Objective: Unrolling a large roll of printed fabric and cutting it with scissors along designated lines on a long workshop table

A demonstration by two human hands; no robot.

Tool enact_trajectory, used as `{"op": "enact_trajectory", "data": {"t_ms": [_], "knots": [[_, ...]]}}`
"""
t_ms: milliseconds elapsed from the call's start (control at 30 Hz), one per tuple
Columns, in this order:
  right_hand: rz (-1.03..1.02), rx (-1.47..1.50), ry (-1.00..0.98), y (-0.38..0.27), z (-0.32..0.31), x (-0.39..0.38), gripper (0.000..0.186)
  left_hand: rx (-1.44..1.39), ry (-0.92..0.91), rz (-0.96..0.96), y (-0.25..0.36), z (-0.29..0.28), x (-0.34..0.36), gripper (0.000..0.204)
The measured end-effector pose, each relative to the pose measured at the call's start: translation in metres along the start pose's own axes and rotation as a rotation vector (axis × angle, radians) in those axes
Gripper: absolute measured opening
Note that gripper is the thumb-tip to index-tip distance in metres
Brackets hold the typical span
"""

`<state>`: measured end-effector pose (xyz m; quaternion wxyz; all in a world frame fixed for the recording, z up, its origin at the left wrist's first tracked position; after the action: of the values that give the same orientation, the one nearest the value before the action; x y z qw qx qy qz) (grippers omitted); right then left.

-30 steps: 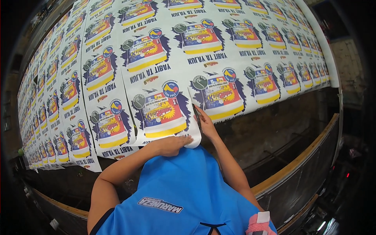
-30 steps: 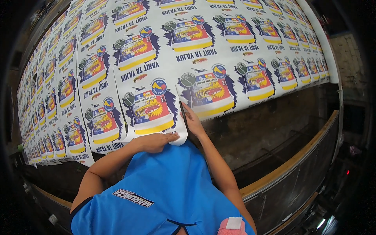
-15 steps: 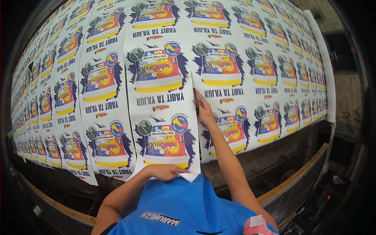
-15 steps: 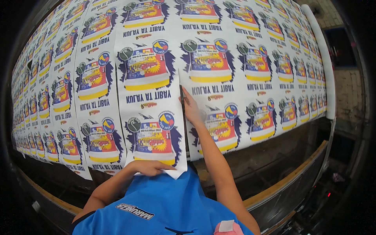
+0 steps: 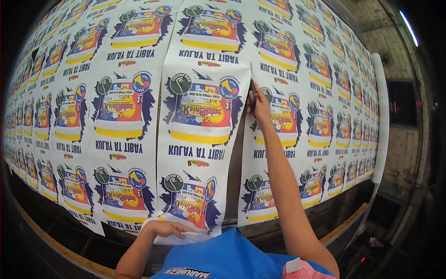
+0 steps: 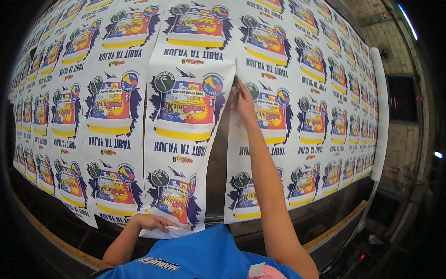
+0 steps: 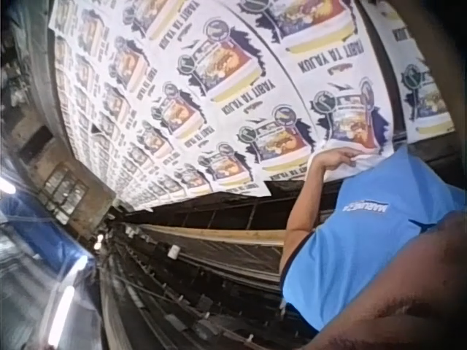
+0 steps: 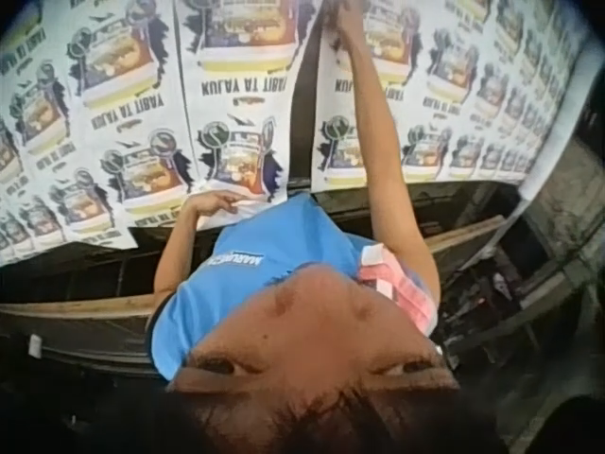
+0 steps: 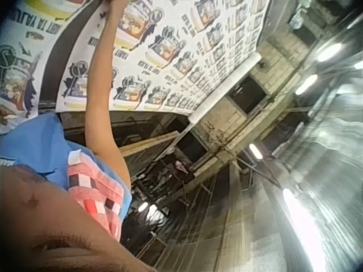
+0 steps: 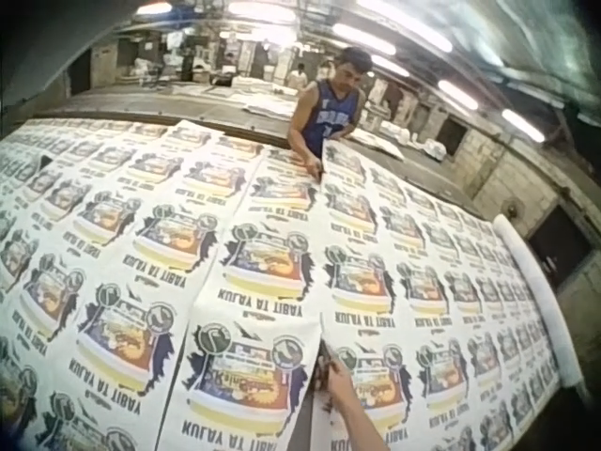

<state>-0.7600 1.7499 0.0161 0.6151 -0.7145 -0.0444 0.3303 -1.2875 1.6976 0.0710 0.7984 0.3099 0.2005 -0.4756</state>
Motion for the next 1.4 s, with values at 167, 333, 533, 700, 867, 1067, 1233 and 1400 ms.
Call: {"op": "enact_trajectory", "data": {"t_ms": [167,333,533,700,867,1067,1233,1400], "knots": [[-0.048,-0.124,-0.026,-0.033,0.017,0.075,0.047,-0.274,-0.022,0.014,-0.018,-0.004,0.000,0.061],[-0.084,-0.152,0.043,-0.069,0.047,0.141,0.043,-0.423,0.087,-0.004,-0.047,-0.007,0.006,0.059],[0.032,-0.139,0.074,-0.096,0.068,0.192,0.046,-0.532,0.254,-0.062,-0.076,-0.006,0.009,0.060],[-0.171,-0.127,0.081,-0.095,0.058,0.177,0.046,-0.465,0.084,0.138,-0.051,0.007,0.007,0.066],[-0.066,-0.025,-0.015,-0.047,-0.009,0.064,0.048,-0.495,-0.093,0.354,-0.006,0.035,-0.013,0.056],[0.010,-0.079,0.068,0.018,-0.171,-0.143,0.041,-0.025,0.398,0.520,0.015,0.039,-0.007,0.039],[0.004,0.323,0.420,0.059,-0.327,-0.288,0.045,0.433,0.903,0.623,0.056,0.035,0.046,0.040],[-0.166,0.459,0.778,0.119,-0.461,-0.411,0.044,1.139,1.294,0.910,0.097,0.069,0.124,0.064]]}}
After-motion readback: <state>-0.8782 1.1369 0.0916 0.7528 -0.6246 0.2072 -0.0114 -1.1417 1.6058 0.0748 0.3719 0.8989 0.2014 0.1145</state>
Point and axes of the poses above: each hand's wrist, its own x-axis towards the middle knuckle, its own z-axis out of the palm, y = z × x, the point moved 5 cm from there along x, towards the middle knuckle, and after that the axes turned 9 degrees about y, right-handed, at the moved point
